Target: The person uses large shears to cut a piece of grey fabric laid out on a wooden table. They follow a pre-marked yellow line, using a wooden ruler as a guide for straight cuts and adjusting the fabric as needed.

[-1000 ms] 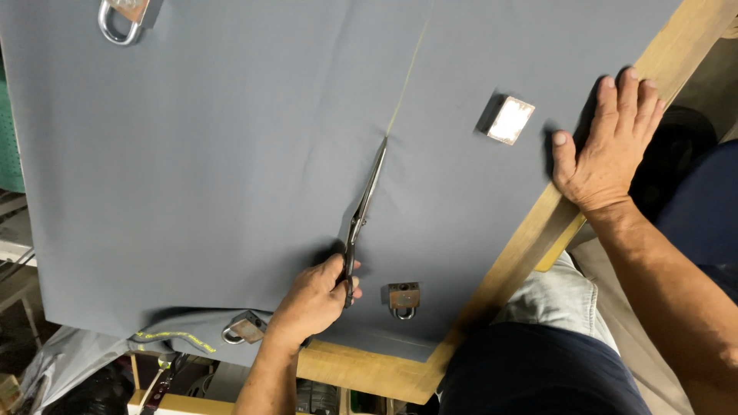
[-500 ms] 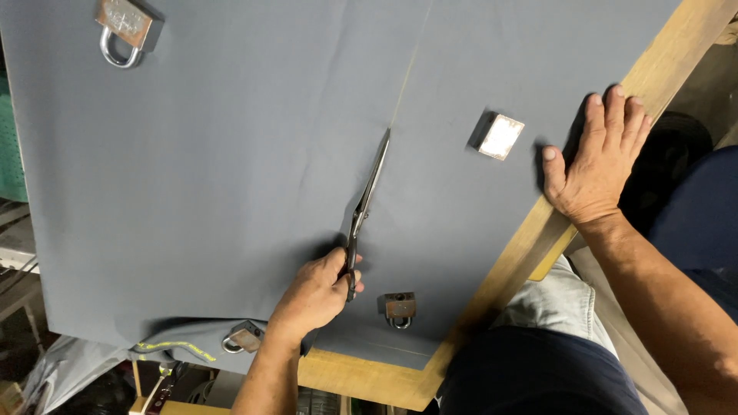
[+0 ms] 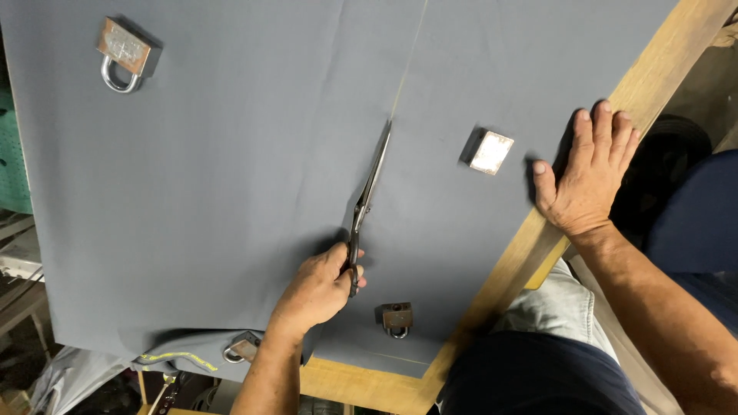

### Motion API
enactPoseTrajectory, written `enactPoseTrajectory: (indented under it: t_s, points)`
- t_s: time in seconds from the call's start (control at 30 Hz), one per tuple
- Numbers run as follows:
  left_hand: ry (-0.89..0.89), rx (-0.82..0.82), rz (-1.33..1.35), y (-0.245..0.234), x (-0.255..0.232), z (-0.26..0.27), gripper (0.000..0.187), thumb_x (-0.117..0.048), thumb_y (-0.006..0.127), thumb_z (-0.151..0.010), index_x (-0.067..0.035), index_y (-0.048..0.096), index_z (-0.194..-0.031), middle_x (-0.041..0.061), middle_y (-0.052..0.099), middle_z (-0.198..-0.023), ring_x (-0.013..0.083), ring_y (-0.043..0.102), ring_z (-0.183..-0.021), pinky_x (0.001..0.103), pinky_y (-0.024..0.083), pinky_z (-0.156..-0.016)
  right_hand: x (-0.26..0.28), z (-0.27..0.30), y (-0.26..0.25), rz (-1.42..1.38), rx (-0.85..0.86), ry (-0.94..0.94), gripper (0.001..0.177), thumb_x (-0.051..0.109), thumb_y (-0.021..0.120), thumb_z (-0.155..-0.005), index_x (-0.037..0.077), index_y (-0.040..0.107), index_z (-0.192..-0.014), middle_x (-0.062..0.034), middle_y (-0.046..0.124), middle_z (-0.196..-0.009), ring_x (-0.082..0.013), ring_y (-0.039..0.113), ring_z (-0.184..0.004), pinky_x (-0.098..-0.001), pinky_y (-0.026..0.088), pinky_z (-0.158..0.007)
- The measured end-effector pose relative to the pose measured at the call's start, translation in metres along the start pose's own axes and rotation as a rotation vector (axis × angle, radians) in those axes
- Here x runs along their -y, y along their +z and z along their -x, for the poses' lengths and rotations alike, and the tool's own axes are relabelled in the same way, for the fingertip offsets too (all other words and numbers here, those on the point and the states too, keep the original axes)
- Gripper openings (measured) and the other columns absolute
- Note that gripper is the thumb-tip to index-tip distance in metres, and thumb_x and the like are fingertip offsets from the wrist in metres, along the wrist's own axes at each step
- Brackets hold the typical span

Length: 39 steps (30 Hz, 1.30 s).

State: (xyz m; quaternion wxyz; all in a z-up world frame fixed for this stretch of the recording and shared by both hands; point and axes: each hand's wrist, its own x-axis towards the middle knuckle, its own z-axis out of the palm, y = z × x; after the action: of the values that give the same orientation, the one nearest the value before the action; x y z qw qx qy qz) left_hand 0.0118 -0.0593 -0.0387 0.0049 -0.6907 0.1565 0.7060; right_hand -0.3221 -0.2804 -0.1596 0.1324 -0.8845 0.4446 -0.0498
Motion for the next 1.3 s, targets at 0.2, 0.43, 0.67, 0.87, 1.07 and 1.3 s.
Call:
enactPoseTrajectory:
  t_s: [0.2, 0.43, 0.67, 0.87, 1.07, 1.3]
  points:
    - [-0.029, 0.002, 0.016, -0.007, -0.012, 0.001, 0.03, -0.014, 0.043, -0.095, -0.017, 0.064, -0.117, -0.007, 0.079, -0.095, 0.01, 0.073, -0.094, 0.025, 0.053, -0.086, 0.004, -0.003, -0.002, 0.011, -0.02, -0.011, 0.085, 0.06, 0.039, -0.108, -0.009, 0.042, -0.158, -0.0329, 0.034, -0.162, -0.0591, 0.028, -0.147, -0.0743, 0.018, -0.117]
    - [-0.006, -0.015, -0.007, -0.012, -0.026, 0.0, 0.031, -0.013, 0.041, -0.093, -0.019, 0.063, -0.114, -0.01, 0.08, -0.099, 0.0084, 0.073, -0.101, 0.025, 0.051, -0.09, 0.007, -0.003, -0.004, 0.015, -0.035, -0.01, 0.083, 0.059, 0.04, -0.107, -0.01, 0.045, -0.154, -0.0319, 0.036, -0.161, -0.0606, 0.032, -0.143, -0.0762, 0.019, -0.115]
    - [0.019, -0.034, 0.028, -0.01, -0.021, -0.004, 0.034, -0.012, 0.042, -0.097, -0.018, 0.063, -0.122, -0.006, 0.079, -0.096, 0.0098, 0.075, -0.091, 0.025, 0.055, -0.085, 0.01, -0.004, -0.006, 0.02, -0.05, -0.024, 0.084, 0.059, 0.039, -0.107, -0.01, 0.044, -0.155, -0.0339, 0.037, -0.16, -0.0623, 0.033, -0.142, -0.0763, 0.019, -0.115]
    - [0.016, -0.026, -0.005, -0.021, -0.044, -0.008, 0.024, -0.016, 0.043, -0.094, -0.017, 0.062, -0.108, -0.01, 0.08, -0.105, 0.0076, 0.073, -0.1, 0.024, 0.054, -0.087, 0.004, 0.001, 0.0, 0.012, -0.056, -0.011, 0.084, 0.061, 0.04, -0.106, -0.004, 0.039, -0.159, -0.0313, 0.034, -0.164, -0.0569, 0.027, -0.148, -0.0738, 0.014, -0.119]
    - [0.088, -0.052, 0.024, -0.018, -0.037, -0.008, 0.032, -0.011, 0.041, -0.095, -0.015, 0.063, -0.117, -0.007, 0.077, -0.093, 0.0087, 0.075, -0.091, 0.025, 0.056, -0.082, 0.006, 0.002, -0.001, 0.021, -0.055, -0.022, 0.084, 0.06, 0.04, -0.106, -0.005, 0.039, -0.16, -0.0308, 0.034, -0.164, -0.0561, 0.026, -0.149, -0.0728, 0.014, -0.119]
    - [0.062, -0.044, 0.014, -0.027, -0.054, -0.015, 0.027, -0.014, 0.043, -0.095, -0.017, 0.063, -0.113, -0.007, 0.079, -0.099, 0.0082, 0.074, -0.093, 0.026, 0.055, -0.08, 0.005, 0.002, 0.0, 0.039, -0.068, -0.025, 0.083, 0.059, 0.041, -0.105, -0.006, 0.041, -0.158, -0.0312, 0.035, -0.163, -0.0583, 0.029, -0.148, -0.0742, 0.017, -0.118]
